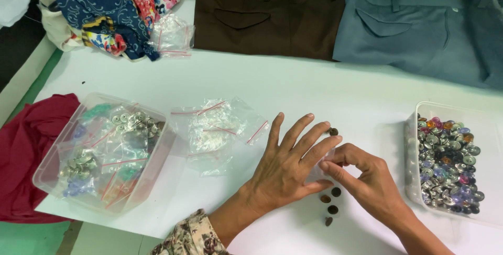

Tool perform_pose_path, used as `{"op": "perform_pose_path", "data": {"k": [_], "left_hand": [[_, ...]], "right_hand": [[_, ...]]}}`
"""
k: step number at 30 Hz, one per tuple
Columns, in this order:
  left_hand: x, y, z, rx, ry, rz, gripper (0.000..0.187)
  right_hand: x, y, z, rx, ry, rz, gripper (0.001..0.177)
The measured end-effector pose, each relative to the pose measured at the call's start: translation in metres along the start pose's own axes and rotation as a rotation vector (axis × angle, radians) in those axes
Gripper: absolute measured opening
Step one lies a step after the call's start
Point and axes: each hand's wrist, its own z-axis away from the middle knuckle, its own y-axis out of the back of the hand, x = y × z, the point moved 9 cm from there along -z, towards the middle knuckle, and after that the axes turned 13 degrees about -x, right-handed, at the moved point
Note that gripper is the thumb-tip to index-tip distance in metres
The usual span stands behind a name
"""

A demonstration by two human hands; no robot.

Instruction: The person sorts buttons from a container onto a table, then places them into small plastic bags. The person repeats this process with different sets of buttons, sealing each bag after filling it.

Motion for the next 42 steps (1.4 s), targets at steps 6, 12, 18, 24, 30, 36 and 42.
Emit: {"op": "perform_pose_path", "data": {"k": [6, 12, 18, 24, 30, 36, 42], "left_hand": [[0.002, 0.013, -0.001, 0.07, 0.018, -0.091, 0.063], [-0.004, 0.01, -0.001, 0.116, 0.043, -0.108, 0.056], [-0.009, 0.013, 0.001, 0.167, 0.044, 0.045, 0.055], [-0.003, 0.012, 0.001, 0.195, 0.033, -0.087, 0.051], [-0.003, 0.02, 0.0, 0.27, 0.041, -0.024, 0.044], [-0.007, 0.011, 0.002, 0.22, 0.009, 0.038, 0.055], [-0.004, 0.006, 0.005, 0.226, -0.029, -0.071, 0.056]], "right_hand": [[0.0, -0.001, 0.003, 0.033, 0.06, 0.052, 0.016], [0.005, -0.001, 0.0, 0.021, 0.065, 0.006, 0.02], [-0.009, -0.001, 0.004, 0.002, 0.123, -0.055, 0.028], [-0.016, 0.002, 0.006, 0.074, 0.132, 0.037, 0.014], [-0.001, 0.002, 0.005, 0.041, 0.161, -0.236, 0.013], [-0.001, -0.004, 0.004, -0.072, 0.23, -0.479, 0.023], [-0.01, 0.001, 0.006, -0.02, 0.144, -0.32, 0.022]]}}
